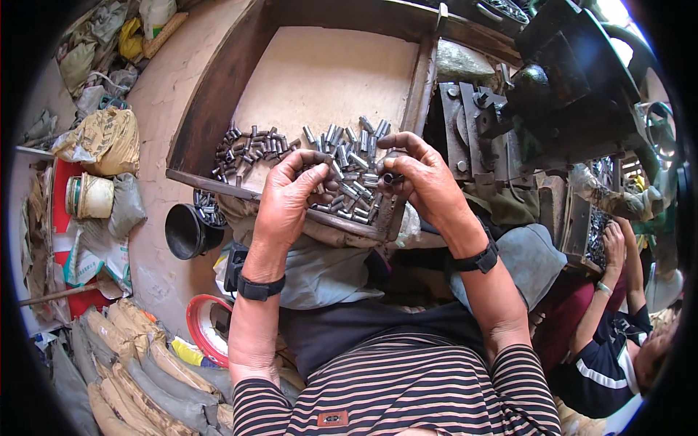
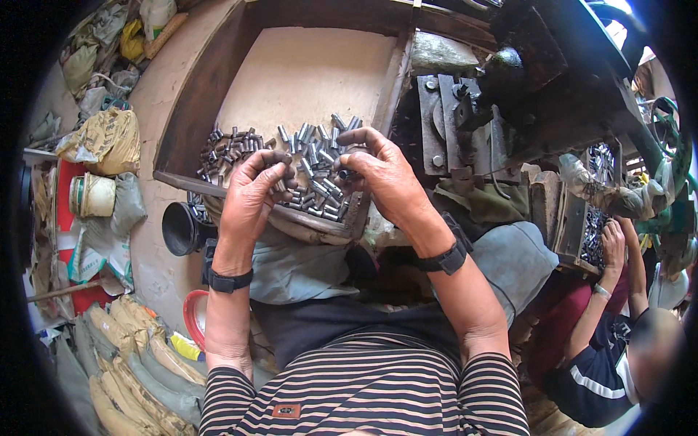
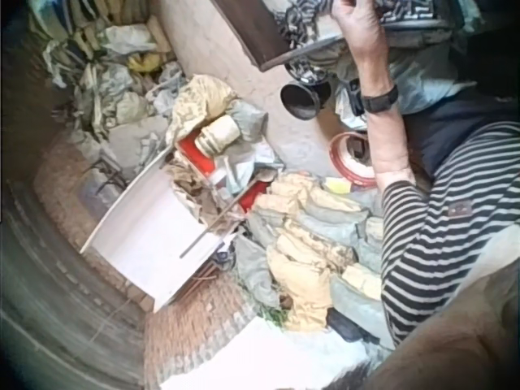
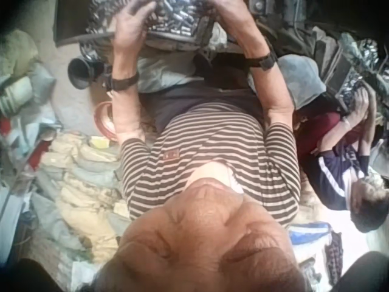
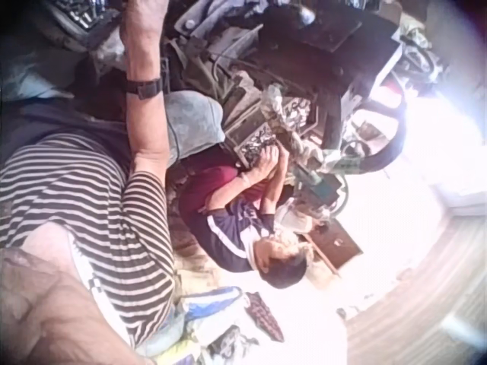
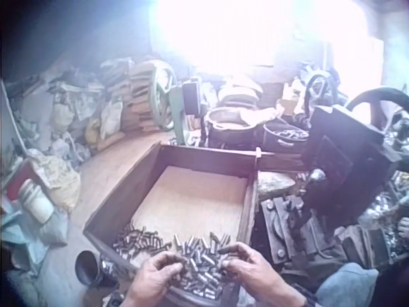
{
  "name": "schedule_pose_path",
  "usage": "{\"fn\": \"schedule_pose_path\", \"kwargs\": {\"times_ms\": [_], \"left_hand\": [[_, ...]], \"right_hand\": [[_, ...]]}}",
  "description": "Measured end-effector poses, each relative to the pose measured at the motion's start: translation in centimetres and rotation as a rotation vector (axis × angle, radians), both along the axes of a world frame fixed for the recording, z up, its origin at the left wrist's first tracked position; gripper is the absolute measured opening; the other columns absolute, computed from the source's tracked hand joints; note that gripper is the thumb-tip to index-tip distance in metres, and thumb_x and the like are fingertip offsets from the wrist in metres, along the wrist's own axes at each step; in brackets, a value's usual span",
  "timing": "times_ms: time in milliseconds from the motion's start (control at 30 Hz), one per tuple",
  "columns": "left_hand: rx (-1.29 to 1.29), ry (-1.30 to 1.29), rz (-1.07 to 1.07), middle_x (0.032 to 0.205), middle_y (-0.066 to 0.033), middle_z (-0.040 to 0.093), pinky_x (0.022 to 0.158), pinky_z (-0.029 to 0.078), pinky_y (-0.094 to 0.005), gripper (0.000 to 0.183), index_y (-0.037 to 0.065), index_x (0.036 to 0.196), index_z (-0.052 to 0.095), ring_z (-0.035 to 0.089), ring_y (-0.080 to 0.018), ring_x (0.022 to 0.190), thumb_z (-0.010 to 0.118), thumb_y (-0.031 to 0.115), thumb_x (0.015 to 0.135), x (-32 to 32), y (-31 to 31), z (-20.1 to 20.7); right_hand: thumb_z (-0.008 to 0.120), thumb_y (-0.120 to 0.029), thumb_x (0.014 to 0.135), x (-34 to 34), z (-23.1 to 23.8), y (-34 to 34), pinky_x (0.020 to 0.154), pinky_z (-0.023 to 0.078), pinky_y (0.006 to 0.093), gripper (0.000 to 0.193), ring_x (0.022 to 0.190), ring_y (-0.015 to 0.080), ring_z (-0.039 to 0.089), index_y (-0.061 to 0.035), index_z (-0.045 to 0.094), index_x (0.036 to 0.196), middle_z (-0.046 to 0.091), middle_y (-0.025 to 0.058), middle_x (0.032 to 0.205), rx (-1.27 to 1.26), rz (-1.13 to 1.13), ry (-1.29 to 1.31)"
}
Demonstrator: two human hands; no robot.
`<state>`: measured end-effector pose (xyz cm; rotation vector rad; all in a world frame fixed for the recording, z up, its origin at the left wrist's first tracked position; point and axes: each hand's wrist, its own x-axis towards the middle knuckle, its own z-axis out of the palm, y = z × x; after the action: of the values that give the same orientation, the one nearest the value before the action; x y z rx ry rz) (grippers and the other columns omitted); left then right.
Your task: Inspecting and pressing small metal components in a workshop.
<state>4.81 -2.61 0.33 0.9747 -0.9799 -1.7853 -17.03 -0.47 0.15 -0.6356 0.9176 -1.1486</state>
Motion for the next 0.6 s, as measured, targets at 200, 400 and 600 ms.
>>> {"fn": "schedule_pose_path", "kwargs": {"times_ms": [200,400,600], "left_hand": [[0.035,0.041,0.054,0.088,-0.0021,0.064,0.058,0.053,-0.0237,0.013,0.011,0.101,0.058,0.063,-0.0116,0.074,0.063,0.016,0.091,0.6,-0.2,-1.1],[0.076,0.084,0.081,0.090,-0.0013,0.065,0.060,0.054,-0.0252,0.011,0.012,0.101,0.059,0.063,-0.0111,0.078,0.062,0.015,0.091,0.2,0.4,-1.1],[0.098,0.146,0.052,0.093,-0.0050,0.066,0.064,0.056,-0.0284,0.011,0.008,0.102,0.058,0.063,-0.0126,0.078,0.060,0.010,0.091,-1.4,1.8,-0.6]], "right_hand": [[0.056,-0.004,0.090,-0.4,-0.8,-0.5,0.067,0.053,0.0254,0.011,0.078,0.0115,0.062,-0.0011,0.060,0.101,0.062,0.0064,0.092,0.018,-0.025,-0.004],[0.053,0.000,0.091,0.3,-0.3,-0.1,0.075,0.057,0.0312,0.016,0.084,0.0173,0.064,0.0038,0.058,0.105,0.062,0.0104,0.100,0.017,-0.031,-0.077],[0.059,-0.005,0.091,0.0,0.2,1.3,0.075,0.058,0.0305,0.016,0.083,0.0178,0.066,0.0029,0.058,0.105,0.062,0.0097,0.095,-0.090,0.031,-0.013]]}}
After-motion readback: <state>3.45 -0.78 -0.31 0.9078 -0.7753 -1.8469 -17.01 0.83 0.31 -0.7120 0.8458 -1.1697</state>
